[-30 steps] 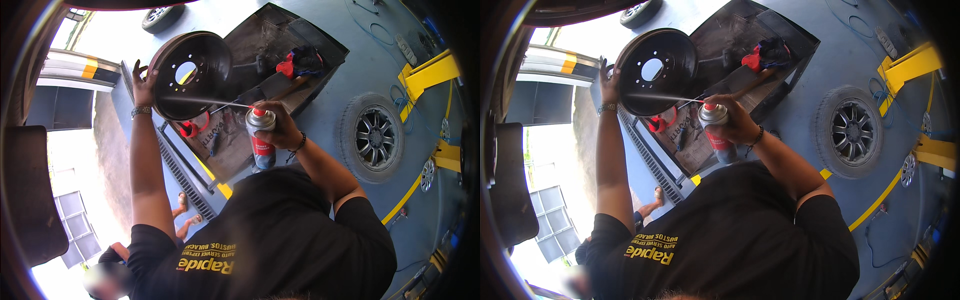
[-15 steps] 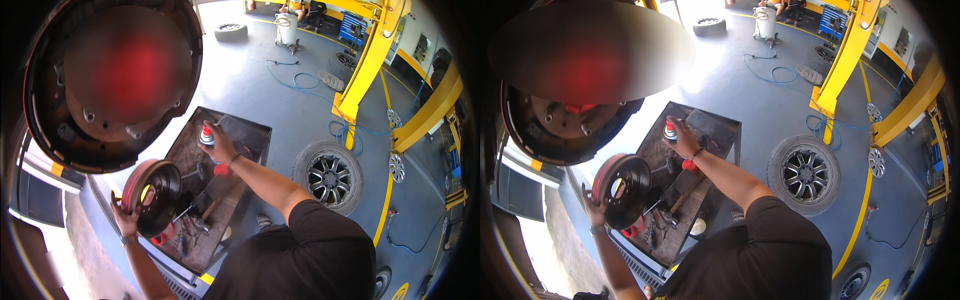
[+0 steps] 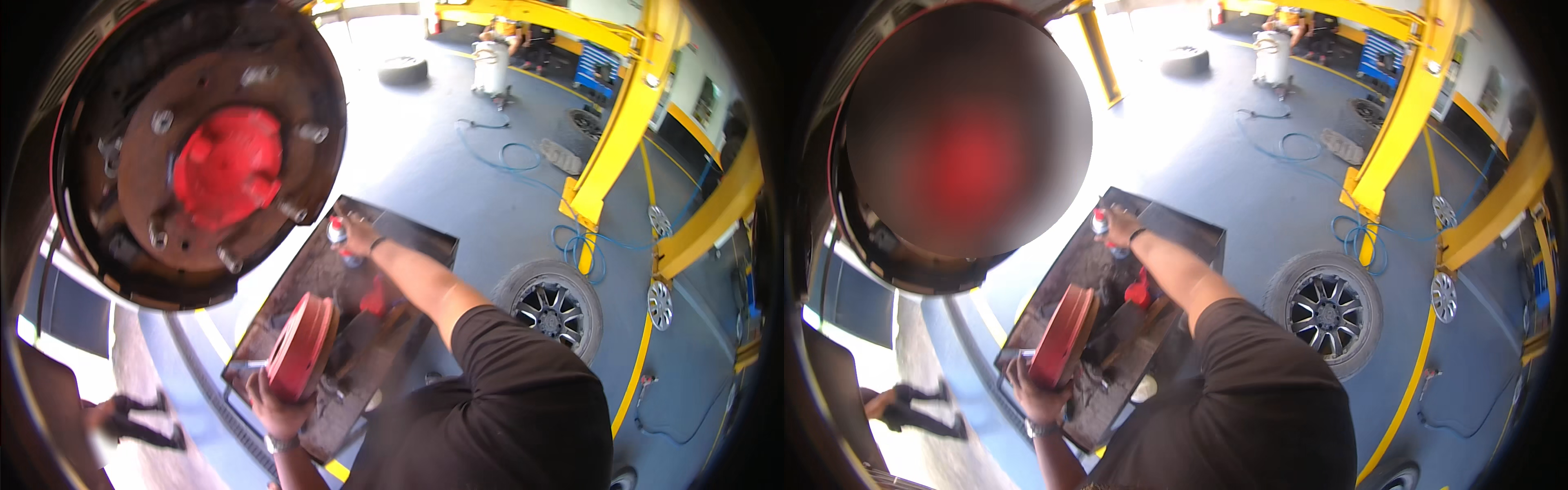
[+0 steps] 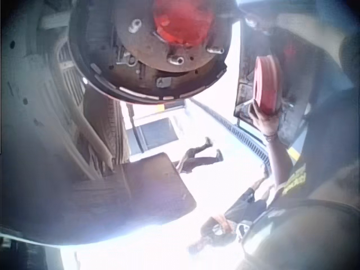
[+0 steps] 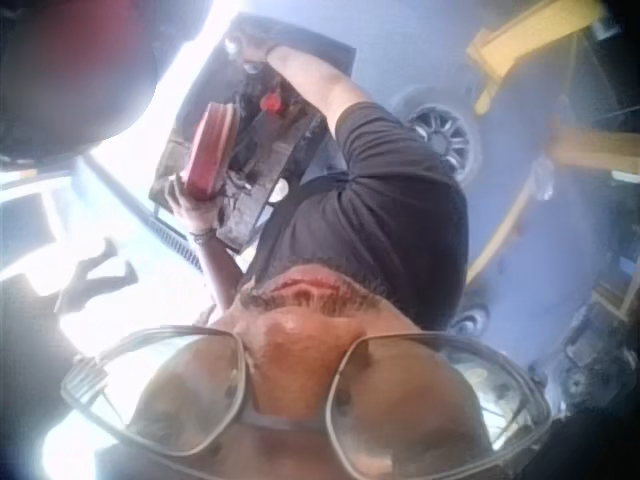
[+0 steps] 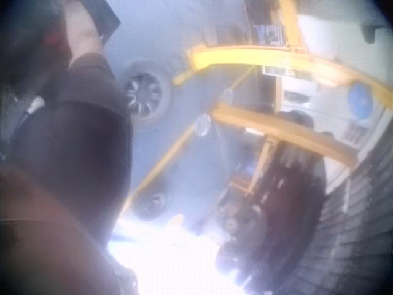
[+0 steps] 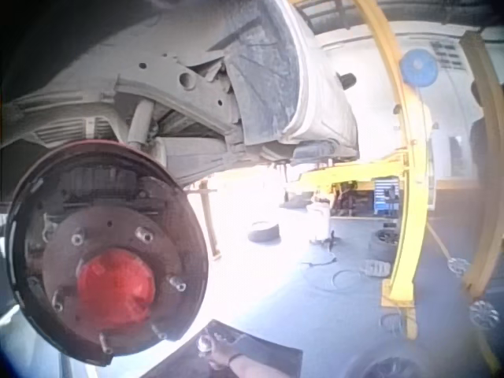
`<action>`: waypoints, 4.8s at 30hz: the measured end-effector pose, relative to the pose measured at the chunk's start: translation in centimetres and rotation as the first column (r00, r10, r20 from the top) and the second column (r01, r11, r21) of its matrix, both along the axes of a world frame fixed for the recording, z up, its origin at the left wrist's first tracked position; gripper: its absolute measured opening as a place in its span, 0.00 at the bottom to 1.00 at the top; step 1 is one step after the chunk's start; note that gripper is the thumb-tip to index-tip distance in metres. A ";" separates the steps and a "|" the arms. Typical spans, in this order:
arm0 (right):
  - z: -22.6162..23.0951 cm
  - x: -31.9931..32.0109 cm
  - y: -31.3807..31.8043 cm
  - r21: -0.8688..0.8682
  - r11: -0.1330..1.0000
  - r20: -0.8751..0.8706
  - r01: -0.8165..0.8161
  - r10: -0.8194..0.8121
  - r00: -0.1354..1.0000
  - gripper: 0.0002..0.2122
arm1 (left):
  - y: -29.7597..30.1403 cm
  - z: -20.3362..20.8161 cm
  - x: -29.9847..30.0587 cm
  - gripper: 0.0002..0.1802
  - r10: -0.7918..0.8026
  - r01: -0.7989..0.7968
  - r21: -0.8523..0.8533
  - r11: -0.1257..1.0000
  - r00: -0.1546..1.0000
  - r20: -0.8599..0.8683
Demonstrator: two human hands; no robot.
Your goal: The person cleans a red brake disc with a wire brush and spray cleaner, then applies red grease to the wheel hub. The person then mounts the brake disc onto the hub and secures it with a red retaining ring.
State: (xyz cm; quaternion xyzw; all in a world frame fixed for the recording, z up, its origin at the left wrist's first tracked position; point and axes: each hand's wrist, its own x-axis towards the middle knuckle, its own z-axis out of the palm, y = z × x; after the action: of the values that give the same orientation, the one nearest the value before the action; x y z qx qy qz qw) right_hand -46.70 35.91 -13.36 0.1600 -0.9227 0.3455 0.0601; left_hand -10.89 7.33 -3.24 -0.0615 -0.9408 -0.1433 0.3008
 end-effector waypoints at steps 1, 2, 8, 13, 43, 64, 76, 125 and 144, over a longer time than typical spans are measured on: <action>0.2 0.4 0.0 0.093 0.995 -0.049 0.016 -0.011 0.999 0.48 | 0.6 -0.5 0.6 0.61 0.041 -0.041 0.006 0.999 0.999 0.028; 0.2 1.3 -0.1 0.032 0.997 -0.057 0.072 -0.070 0.996 0.44 | 0.9 -0.9 0.8 0.60 -0.002 0.002 -0.027 1.000 1.000 0.006; -0.3 14.4 1.3 -0.566 0.822 0.044 0.065 -0.049 0.998 0.31 | 3.0 -2.4 2.5 0.58 -0.040 0.039 -0.066 0.997 0.999 -0.020; 1.3 28.4 -2.1 -0.704 0.596 0.571 0.386 0.153 0.806 0.29 | 3.9 -1.4 2.7 0.57 -0.052 0.051 -0.041 0.998 0.999 -0.007; 1.9 36.9 -14.0 -0.792 0.110 0.571 0.601 -0.217 0.792 0.34 | -14.8 -17.4 -18.7 0.45 -0.625 -0.411 0.714 0.567 0.350 0.697; 16.6 41.9 -4.5 -0.843 -0.125 -0.534 -0.524 0.315 0.785 0.31 | -6.6 24.1 7.6 0.35 -0.209 0.411 0.256 0.875 0.797 -0.567; 29.0 38.5 8.4 -0.534 -0.571 -0.843 -0.624 0.295 0.450 0.28 | 9.6 30.8 9.4 0.69 -0.550 0.890 -0.116 0.440 0.166 -0.819; 23.1 19.9 1.1 -0.490 -0.650 -0.697 -0.580 -0.107 0.709 0.37 | 10.5 34.9 -3.1 0.63 -0.486 0.588 -0.190 0.786 0.396 -0.779; 23.9 19.4 0.8 -0.534 -0.680 -0.655 -0.502 -0.043 0.754 0.42 | 7.4 33.7 -0.3 0.45 -0.703 0.943 0.102 0.316 0.305 -0.642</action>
State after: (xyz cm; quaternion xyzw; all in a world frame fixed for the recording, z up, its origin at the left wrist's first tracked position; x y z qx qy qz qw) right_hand -27.34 36.76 10.55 0.3504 0.0183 0.9153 0.1978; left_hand -11.18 14.76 30.43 -0.5132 -0.5835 -0.4809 0.4061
